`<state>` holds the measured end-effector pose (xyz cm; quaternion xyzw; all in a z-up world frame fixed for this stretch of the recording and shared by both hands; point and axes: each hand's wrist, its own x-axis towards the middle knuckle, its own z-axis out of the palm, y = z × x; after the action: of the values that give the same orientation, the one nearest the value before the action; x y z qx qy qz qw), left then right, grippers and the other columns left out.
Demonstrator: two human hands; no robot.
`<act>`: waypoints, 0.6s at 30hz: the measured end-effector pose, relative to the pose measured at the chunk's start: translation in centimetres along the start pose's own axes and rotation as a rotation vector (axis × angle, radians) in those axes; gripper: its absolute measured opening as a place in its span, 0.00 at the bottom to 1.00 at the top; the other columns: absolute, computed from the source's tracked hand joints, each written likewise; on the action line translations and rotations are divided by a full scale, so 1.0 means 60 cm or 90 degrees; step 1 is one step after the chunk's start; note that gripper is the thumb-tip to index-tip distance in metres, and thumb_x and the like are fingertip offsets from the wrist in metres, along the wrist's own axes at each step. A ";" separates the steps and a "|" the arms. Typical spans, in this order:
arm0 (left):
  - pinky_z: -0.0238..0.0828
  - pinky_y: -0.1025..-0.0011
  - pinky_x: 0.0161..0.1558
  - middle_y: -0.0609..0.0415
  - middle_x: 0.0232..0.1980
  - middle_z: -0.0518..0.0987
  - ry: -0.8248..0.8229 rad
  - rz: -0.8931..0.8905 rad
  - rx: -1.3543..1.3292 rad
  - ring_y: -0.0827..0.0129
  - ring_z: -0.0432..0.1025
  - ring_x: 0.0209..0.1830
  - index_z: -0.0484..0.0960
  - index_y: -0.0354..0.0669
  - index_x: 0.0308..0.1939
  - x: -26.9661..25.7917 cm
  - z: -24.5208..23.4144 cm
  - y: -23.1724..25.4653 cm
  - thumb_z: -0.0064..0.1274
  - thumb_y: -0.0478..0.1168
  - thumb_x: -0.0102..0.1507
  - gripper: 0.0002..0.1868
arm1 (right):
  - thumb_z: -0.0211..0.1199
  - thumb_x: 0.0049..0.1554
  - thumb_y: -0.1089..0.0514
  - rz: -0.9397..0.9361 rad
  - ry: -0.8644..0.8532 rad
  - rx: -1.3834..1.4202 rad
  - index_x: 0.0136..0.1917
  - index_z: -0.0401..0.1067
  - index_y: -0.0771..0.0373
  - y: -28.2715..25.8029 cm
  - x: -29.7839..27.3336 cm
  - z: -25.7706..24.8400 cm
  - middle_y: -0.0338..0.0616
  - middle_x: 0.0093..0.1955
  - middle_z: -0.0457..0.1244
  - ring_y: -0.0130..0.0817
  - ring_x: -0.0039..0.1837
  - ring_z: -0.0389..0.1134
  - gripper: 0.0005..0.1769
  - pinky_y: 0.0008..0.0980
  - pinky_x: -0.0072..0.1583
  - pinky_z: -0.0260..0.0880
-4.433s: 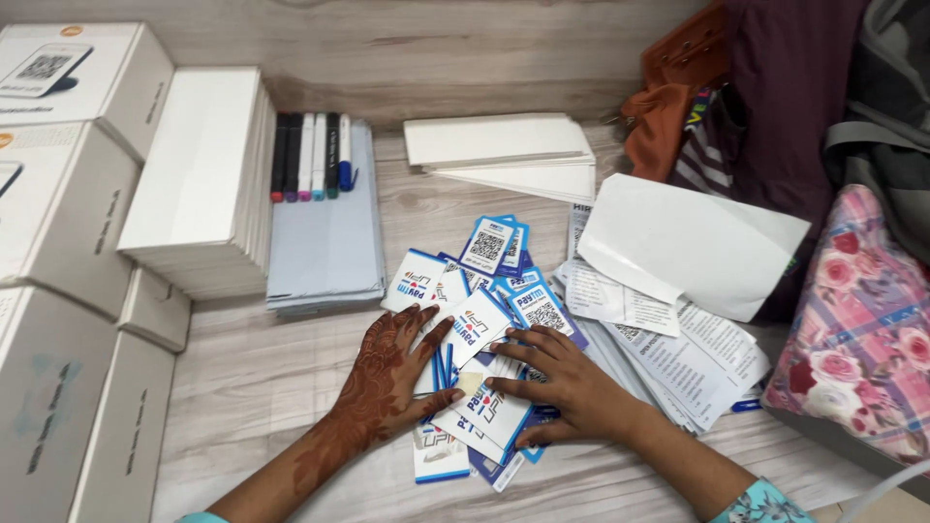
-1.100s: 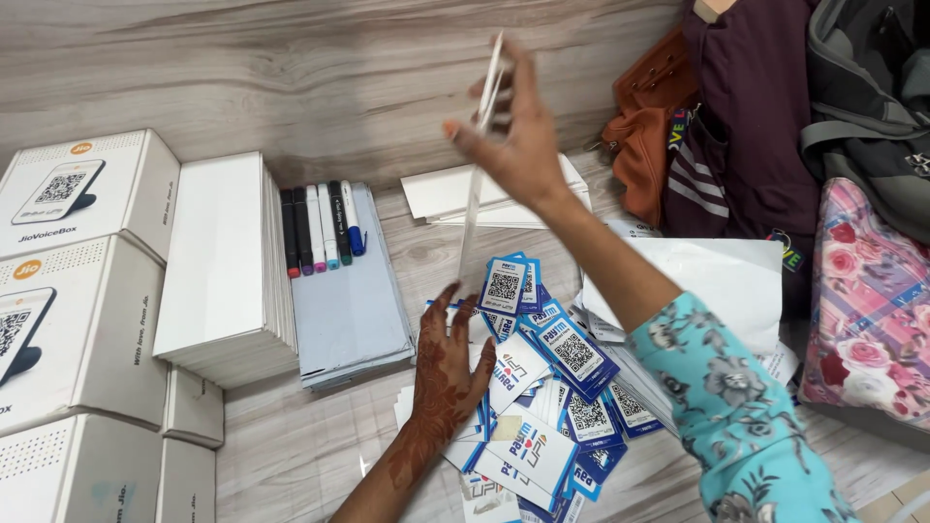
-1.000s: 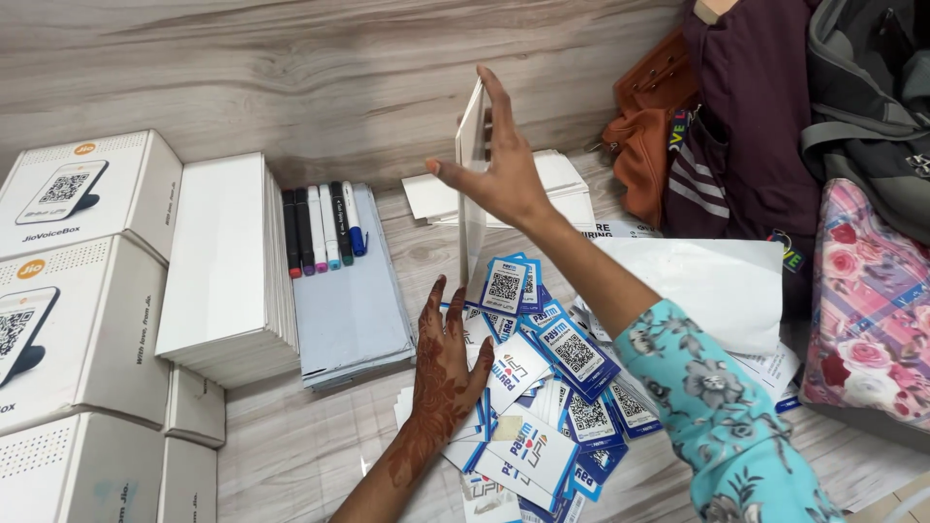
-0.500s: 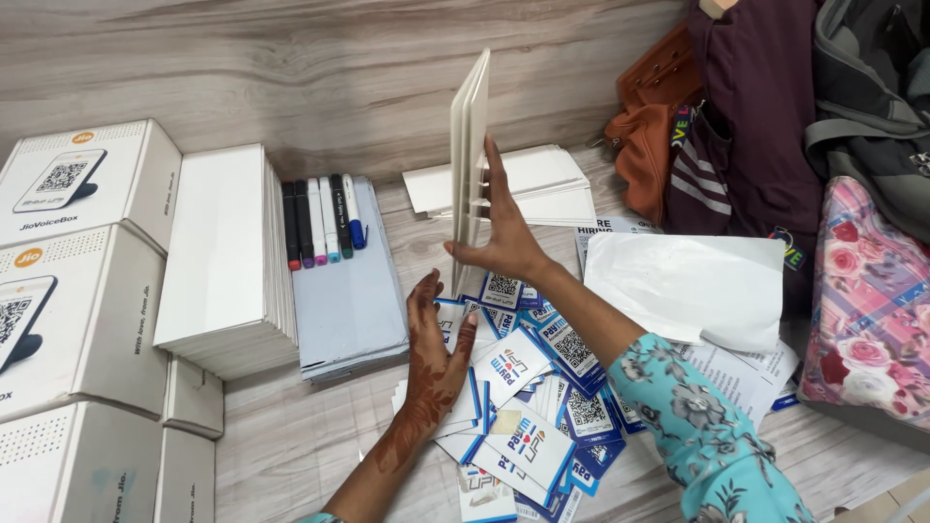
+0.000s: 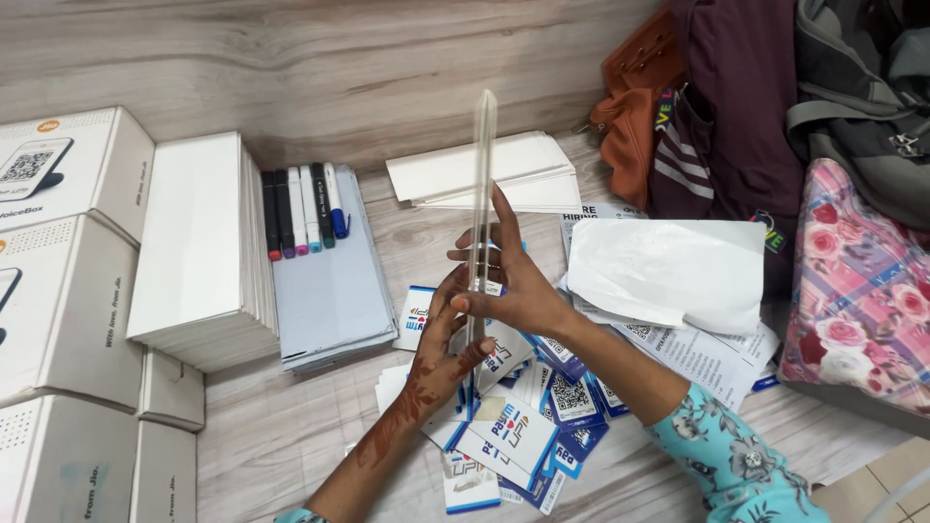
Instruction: The person organizes stacks of white paper sheets and QR code stickers on a floor workspace. They repeatedly pick up sheets, fold them, and place them into neat piles while occasionally handling markers and other printed materials.
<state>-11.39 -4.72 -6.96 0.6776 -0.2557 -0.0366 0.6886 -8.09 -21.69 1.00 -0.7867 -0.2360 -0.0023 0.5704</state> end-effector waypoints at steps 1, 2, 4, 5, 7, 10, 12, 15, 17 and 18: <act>0.54 0.47 0.77 0.42 0.83 0.48 -0.007 0.047 0.035 0.46 0.48 0.83 0.55 0.46 0.79 0.001 0.001 -0.001 0.54 0.72 0.59 0.54 | 0.75 0.45 0.30 -0.004 0.010 0.023 0.83 0.14 0.42 0.003 -0.003 0.000 0.60 0.71 0.54 0.55 0.76 0.61 0.79 0.54 0.72 0.71; 0.53 0.48 0.78 0.41 0.83 0.48 -0.015 0.094 0.069 0.45 0.47 0.85 0.54 0.46 0.80 0.002 0.003 -0.002 0.53 0.72 0.60 0.55 | 0.75 0.46 0.33 -0.027 0.025 0.042 0.84 0.15 0.42 0.006 -0.008 0.003 0.58 0.74 0.51 0.55 0.77 0.60 0.79 0.53 0.72 0.70; 0.52 0.48 0.79 0.41 0.84 0.50 -0.029 0.093 0.097 0.45 0.47 0.86 0.57 0.46 0.81 -0.003 0.009 -0.005 0.50 0.73 0.62 0.52 | 0.76 0.47 0.38 -0.068 0.053 0.084 0.85 0.17 0.42 0.014 -0.019 0.012 0.56 0.79 0.47 0.54 0.80 0.57 0.77 0.52 0.72 0.70; 0.52 0.49 0.79 0.41 0.84 0.51 -0.036 0.093 0.112 0.45 0.47 0.86 0.59 0.46 0.81 -0.004 0.009 -0.005 0.48 0.73 0.63 0.51 | 0.77 0.47 0.40 -0.053 0.050 0.116 0.85 0.17 0.42 0.017 -0.018 0.011 0.55 0.78 0.49 0.53 0.77 0.60 0.77 0.51 0.71 0.71; 0.55 0.49 0.77 0.43 0.82 0.55 -0.049 0.013 0.081 0.47 0.52 0.83 0.57 0.46 0.80 -0.009 0.010 -0.004 0.50 0.70 0.62 0.50 | 0.78 0.48 0.45 -0.022 0.047 0.181 0.85 0.17 0.43 0.021 -0.016 0.005 0.55 0.74 0.51 0.52 0.72 0.64 0.77 0.49 0.68 0.73; 0.56 0.49 0.76 0.42 0.79 0.59 -0.073 -0.020 0.012 0.47 0.57 0.81 0.57 0.46 0.79 -0.007 0.006 0.004 0.55 0.67 0.62 0.50 | 0.79 0.49 0.51 -0.073 0.046 0.149 0.85 0.17 0.43 0.017 -0.022 -0.003 0.54 0.73 0.51 0.49 0.71 0.65 0.77 0.47 0.68 0.75; 0.55 0.49 0.78 0.41 0.80 0.59 -0.077 0.020 0.041 0.46 0.57 0.81 0.60 0.46 0.78 -0.010 0.003 0.010 0.58 0.63 0.62 0.47 | 0.79 0.47 0.50 -0.109 0.034 0.076 0.85 0.16 0.46 0.014 -0.032 -0.009 0.53 0.74 0.50 0.48 0.72 0.65 0.78 0.47 0.69 0.75; 0.52 0.49 0.79 0.41 0.82 0.58 -0.076 0.079 0.137 0.46 0.54 0.83 0.63 0.47 0.77 -0.005 -0.008 0.022 0.63 0.58 0.61 0.45 | 0.79 0.47 0.48 -0.199 0.013 -0.026 0.85 0.19 0.51 0.014 -0.030 -0.011 0.53 0.75 0.49 0.48 0.76 0.63 0.76 0.48 0.74 0.72; 0.52 0.51 0.78 0.43 0.77 0.62 -0.081 0.034 0.094 0.48 0.57 0.80 0.56 0.48 0.79 -0.005 -0.020 0.029 0.67 0.57 0.56 0.53 | 0.80 0.47 0.46 -0.242 -0.004 -0.078 0.84 0.25 0.54 0.016 -0.030 -0.009 0.54 0.76 0.48 0.49 0.77 0.62 0.74 0.49 0.76 0.71; 0.52 0.51 0.78 0.43 0.76 0.62 -0.088 0.016 0.109 0.49 0.58 0.79 0.56 0.48 0.78 -0.002 -0.022 0.032 0.68 0.56 0.54 0.54 | 0.80 0.47 0.44 -0.253 -0.011 -0.097 0.83 0.28 0.56 0.018 -0.027 -0.008 0.54 0.76 0.48 0.49 0.77 0.61 0.72 0.49 0.75 0.71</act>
<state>-11.54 -3.28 -5.13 0.7262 -0.3135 -0.0525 0.6096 -9.03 -22.99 -0.22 -0.7656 -0.3904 -0.1256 0.4957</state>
